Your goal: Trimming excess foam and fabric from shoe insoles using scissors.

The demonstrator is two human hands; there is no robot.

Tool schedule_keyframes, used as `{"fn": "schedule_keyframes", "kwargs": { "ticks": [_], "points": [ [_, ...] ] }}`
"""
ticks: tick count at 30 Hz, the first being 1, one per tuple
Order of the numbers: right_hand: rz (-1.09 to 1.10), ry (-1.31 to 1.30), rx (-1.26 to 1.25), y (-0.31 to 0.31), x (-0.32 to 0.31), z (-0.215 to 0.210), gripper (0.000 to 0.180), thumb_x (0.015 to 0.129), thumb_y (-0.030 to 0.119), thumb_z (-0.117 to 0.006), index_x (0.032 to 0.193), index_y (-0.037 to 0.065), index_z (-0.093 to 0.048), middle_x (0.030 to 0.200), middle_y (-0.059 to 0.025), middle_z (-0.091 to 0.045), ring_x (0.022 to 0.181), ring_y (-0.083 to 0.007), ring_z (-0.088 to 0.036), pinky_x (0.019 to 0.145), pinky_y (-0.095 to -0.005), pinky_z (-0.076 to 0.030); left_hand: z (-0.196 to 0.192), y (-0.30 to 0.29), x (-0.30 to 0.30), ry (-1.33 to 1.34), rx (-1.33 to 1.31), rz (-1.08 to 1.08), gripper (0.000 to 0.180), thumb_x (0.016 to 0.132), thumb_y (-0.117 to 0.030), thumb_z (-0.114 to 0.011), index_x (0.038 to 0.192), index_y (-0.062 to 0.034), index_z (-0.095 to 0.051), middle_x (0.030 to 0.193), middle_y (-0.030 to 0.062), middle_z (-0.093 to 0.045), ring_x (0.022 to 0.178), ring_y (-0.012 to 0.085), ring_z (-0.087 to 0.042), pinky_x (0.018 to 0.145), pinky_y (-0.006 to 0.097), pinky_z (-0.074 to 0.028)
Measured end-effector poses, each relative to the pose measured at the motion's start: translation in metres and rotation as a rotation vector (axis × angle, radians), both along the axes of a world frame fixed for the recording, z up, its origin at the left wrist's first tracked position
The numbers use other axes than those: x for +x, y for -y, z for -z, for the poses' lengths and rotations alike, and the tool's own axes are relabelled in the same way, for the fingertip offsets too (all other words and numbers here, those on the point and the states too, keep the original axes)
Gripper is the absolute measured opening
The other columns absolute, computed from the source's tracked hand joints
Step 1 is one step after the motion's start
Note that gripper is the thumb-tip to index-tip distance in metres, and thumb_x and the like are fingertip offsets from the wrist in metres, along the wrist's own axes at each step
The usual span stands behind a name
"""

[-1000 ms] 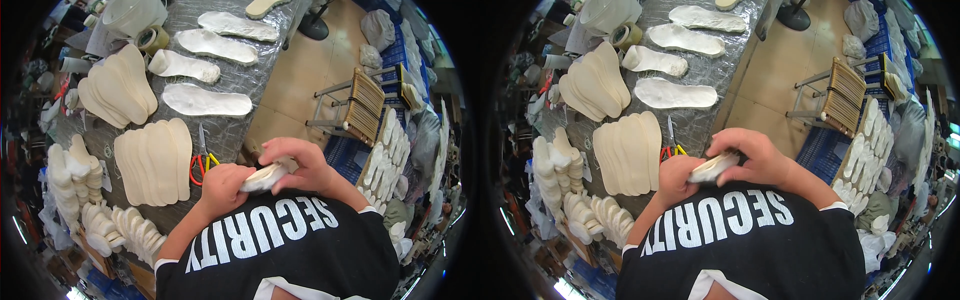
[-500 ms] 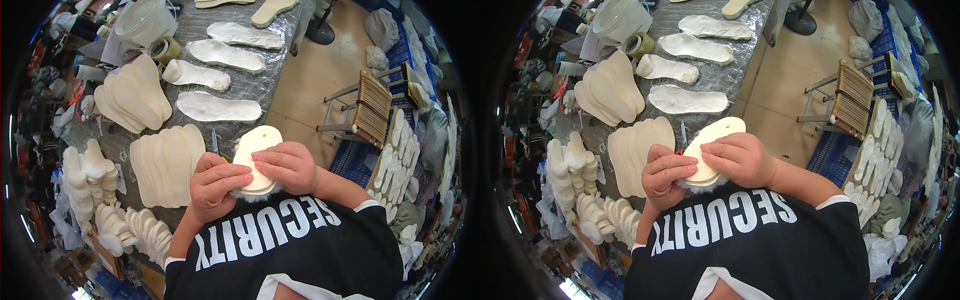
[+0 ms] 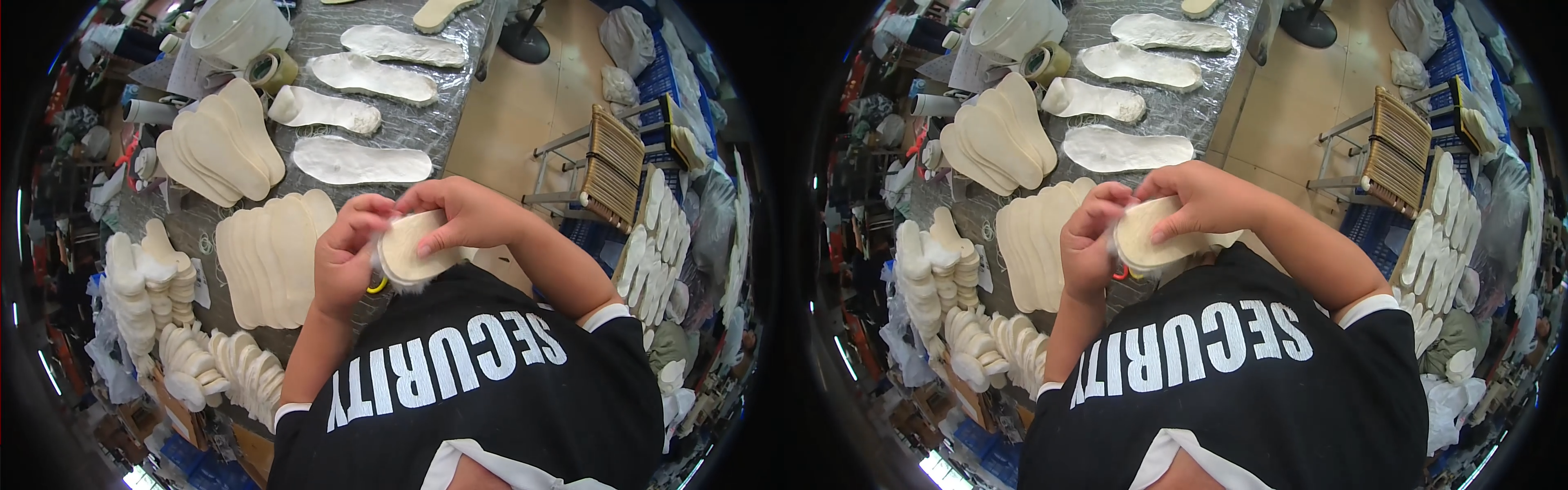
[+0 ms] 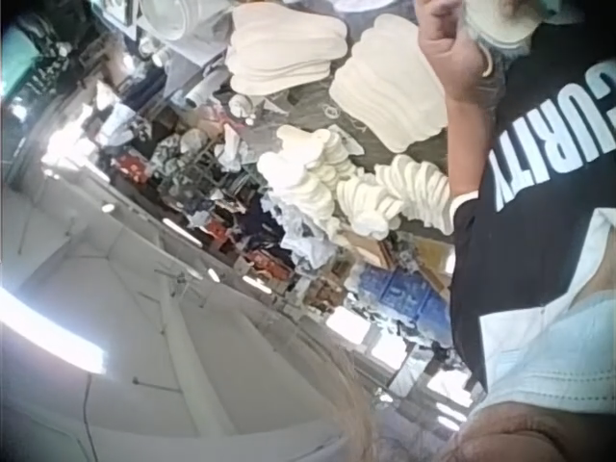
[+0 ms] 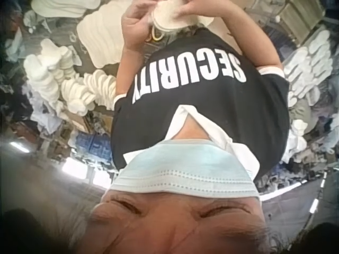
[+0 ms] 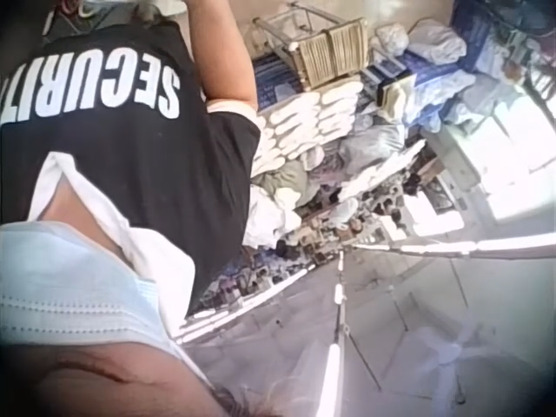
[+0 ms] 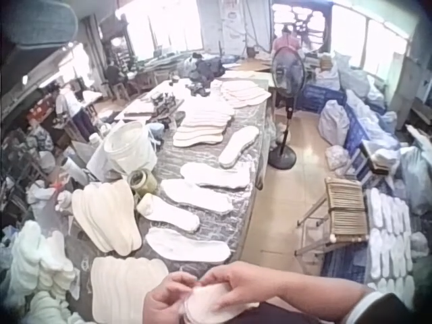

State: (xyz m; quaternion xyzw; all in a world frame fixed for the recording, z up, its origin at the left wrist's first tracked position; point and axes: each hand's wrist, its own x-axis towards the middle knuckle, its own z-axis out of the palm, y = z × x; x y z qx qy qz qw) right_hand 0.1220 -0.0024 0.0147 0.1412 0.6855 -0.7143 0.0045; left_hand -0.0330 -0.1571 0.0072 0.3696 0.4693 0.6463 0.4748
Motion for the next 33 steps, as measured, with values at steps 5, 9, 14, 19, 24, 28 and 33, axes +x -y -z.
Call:
{"fn": "schedule_keyframes", "kwargs": {
  "ticks": [5,9,14,19,24,28,33],
  "points": [
    [0.263,0.096,-0.019,0.017,0.010,0.010,0.037,0.072,0.020,-0.081,0.096,-0.001,-0.062,0.084,-0.0074,-0.066,0.078,-0.0121,-0.060,0.070,-0.0284,-0.048,0.003,0.011,0.004,0.474,-0.216,-0.087,0.011,0.086,0.002,-0.061,0.097,0.0041,-0.061,0.115,0.0118,-0.059,0.101,0.0152,-0.058,0.089,0.030,-0.047],
    [0.128,0.115,0.218,0.021,0.011,0.005,0.031,0.076,0.013,-0.078,0.100,0.001,-0.061,0.090,-0.0009,-0.066,0.084,-0.0073,-0.059,0.074,-0.0258,-0.048,0.003,0.014,0.013,0.065,-0.383,-0.079,0.015,0.082,-0.005,-0.070,0.093,0.0019,-0.063,0.078,0.0030,-0.066,0.070,0.0068,-0.060,0.062,0.021,-0.049],
    [0.168,0.104,-0.138,0.021,0.024,0.037,0.032,0.081,0.013,-0.073,0.109,0.002,-0.063,0.095,-0.0051,-0.068,0.086,-0.0107,-0.061,0.078,-0.0278,-0.049,0.019,0.003,0.017,0.026,-0.339,-0.120,0.013,0.089,-0.011,-0.064,0.092,0.0021,-0.062,0.077,0.0038,-0.064,0.073,0.0094,-0.061,0.065,0.025,-0.050],
    [0.482,0.009,-0.383,0.021,0.050,0.047,0.036,0.081,0.006,-0.070,0.115,0.003,-0.060,0.105,-0.0037,-0.066,0.095,-0.0124,-0.061,0.087,-0.0286,-0.048,0.061,0.033,-0.015,-1.140,-0.828,0.093,0.028,0.086,-0.021,-0.066,0.096,0.0034,-0.058,0.091,0.0187,-0.065,0.080,0.0335,-0.066,0.072,0.041,-0.053],
    [0.622,-0.141,-0.540,0.029,0.064,0.048,0.042,0.080,0.004,-0.070,0.119,0.003,-0.056,0.109,-0.0051,-0.064,0.099,-0.0153,-0.061,0.090,-0.0308,-0.048,0.095,0.053,-0.005,-1.222,-0.943,0.061,0.035,0.077,-0.022,-0.074,0.094,0.0033,-0.056,0.090,0.0236,-0.064,0.083,0.0409,-0.063,0.074,0.046,-0.051],
    [0.506,-0.129,-0.682,0.020,0.089,0.068,0.045,0.082,0.006,-0.070,0.123,0.001,-0.052,0.114,-0.0087,-0.062,0.105,-0.0177,-0.060,0.092,-0.0333,-0.047,0.099,0.047,-0.007,-1.155,-1.015,-0.060,0.039,0.071,-0.016,-0.077,0.096,0.0048,-0.057,0.090,0.0249,-0.064,0.086,0.0402,-0.063,0.075,0.046,-0.050],
    [0.546,-0.240,-0.739,0.012,0.085,0.055,0.038,0.087,0.008,-0.065,0.123,0.002,-0.052,0.115,-0.0105,-0.062,0.105,-0.0196,-0.060,0.092,-0.0351,-0.048,0.113,0.050,-0.011,-1.059,-1.030,-0.130,0.033,0.074,-0.007,-0.070,0.099,0.0051,-0.053,0.090,0.0195,-0.064,0.081,0.0353,-0.065,0.073,0.042,-0.053]
  ]
}}
